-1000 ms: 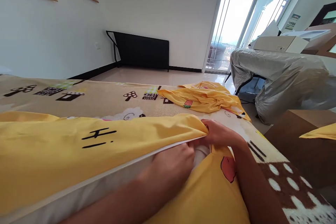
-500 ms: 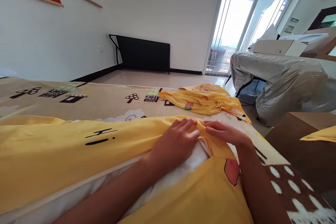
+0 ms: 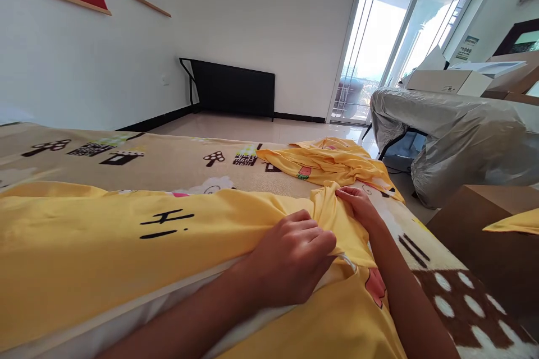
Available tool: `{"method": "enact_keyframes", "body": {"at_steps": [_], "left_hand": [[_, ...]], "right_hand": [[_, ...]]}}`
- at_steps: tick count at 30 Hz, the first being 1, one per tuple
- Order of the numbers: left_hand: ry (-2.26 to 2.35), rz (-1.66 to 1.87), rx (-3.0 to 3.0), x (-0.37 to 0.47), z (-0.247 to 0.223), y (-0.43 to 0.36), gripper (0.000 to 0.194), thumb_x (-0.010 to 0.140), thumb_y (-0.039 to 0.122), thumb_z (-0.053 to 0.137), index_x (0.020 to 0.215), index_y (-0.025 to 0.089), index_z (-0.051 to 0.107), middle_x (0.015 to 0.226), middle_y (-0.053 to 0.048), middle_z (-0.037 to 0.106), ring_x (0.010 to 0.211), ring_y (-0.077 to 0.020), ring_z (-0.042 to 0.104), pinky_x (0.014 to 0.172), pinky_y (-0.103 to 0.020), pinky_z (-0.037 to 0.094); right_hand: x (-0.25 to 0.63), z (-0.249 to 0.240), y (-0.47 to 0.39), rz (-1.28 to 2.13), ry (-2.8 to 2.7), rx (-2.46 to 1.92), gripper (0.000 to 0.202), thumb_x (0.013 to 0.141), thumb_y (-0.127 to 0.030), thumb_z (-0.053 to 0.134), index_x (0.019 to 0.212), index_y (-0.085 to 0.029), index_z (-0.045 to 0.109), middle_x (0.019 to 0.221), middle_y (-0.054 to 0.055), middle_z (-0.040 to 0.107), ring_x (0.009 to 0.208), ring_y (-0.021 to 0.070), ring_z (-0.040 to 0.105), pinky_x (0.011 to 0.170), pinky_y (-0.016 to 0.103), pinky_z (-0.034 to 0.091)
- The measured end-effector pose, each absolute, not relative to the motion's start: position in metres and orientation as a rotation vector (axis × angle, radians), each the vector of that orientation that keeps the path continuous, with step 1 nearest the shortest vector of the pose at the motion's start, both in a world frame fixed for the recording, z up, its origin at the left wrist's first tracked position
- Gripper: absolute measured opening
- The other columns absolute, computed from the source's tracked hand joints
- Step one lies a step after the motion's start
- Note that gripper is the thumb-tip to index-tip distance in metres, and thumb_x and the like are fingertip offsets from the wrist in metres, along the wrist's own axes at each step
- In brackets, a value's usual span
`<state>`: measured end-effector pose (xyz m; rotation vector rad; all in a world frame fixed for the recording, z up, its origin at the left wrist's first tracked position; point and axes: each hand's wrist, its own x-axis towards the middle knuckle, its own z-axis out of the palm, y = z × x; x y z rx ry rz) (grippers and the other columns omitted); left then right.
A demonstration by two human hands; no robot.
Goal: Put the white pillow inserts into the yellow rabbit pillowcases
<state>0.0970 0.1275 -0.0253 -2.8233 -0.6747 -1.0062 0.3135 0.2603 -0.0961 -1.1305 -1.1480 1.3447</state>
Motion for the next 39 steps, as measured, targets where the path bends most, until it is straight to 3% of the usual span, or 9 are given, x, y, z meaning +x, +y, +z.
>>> {"method": "enact_keyframes", "body": {"at_steps": [9,15,20,39], "left_hand": [[-0.811,-0.627,-2.932,0.102,-0.021,0.126,0.025,0.091,0.024,0.038,0.066,0.02,0.034,0.059,0.001,0.054,0.054,-0.0137,0.049,0.063,-0.03,0.037],[-0.819,-0.559,-2.917,0.102,-0.021,0.125,0.024,0.091,0.025,0.038,0.068,0.019,0.036,0.061,0.001,0.057,0.054,-0.0138,0.051,0.064,-0.031,0.036],[-0.819,-0.546,-2.926,0.102,-0.021,0.125,0.023,0.091,0.025,0.039,0.068,0.019,0.036,0.062,0.001,0.057,0.055,-0.0144,0.052,0.064,-0.031,0.037],[-0.811,-0.541,-2.909,0.102,-0.024,0.126,0.021,0.09,0.023,0.04,0.069,0.019,0.036,0.061,0.001,0.056,0.057,-0.0145,0.051,0.065,-0.031,0.036]], "right_hand": [[0.313,-0.1,0.267,1.293,-1.073,-1.118,0.033,0.051,-0.039,0.081,0.07,-0.017,0.065,0.062,-0.002,0.065,0.055,0.0123,0.056,0.052,0.023,0.044],[0.313,-0.093,0.258,1.389,-1.026,-1.078,0.05,0.057,-0.034,0.08,0.101,-0.023,0.06,0.075,-0.001,0.07,0.067,0.0181,0.065,0.059,0.027,0.05],[0.305,-0.091,0.249,1.641,-1.149,-1.077,0.037,0.07,-0.051,0.068,0.085,-0.017,0.066,0.081,0.008,0.071,0.072,0.0223,0.066,0.061,0.031,0.052],[0.302,-0.107,0.265,1.329,-0.996,-1.06,0.033,0.049,-0.031,0.08,0.074,-0.018,0.064,0.068,0.001,0.068,0.061,0.0169,0.063,0.058,0.027,0.05]]}}
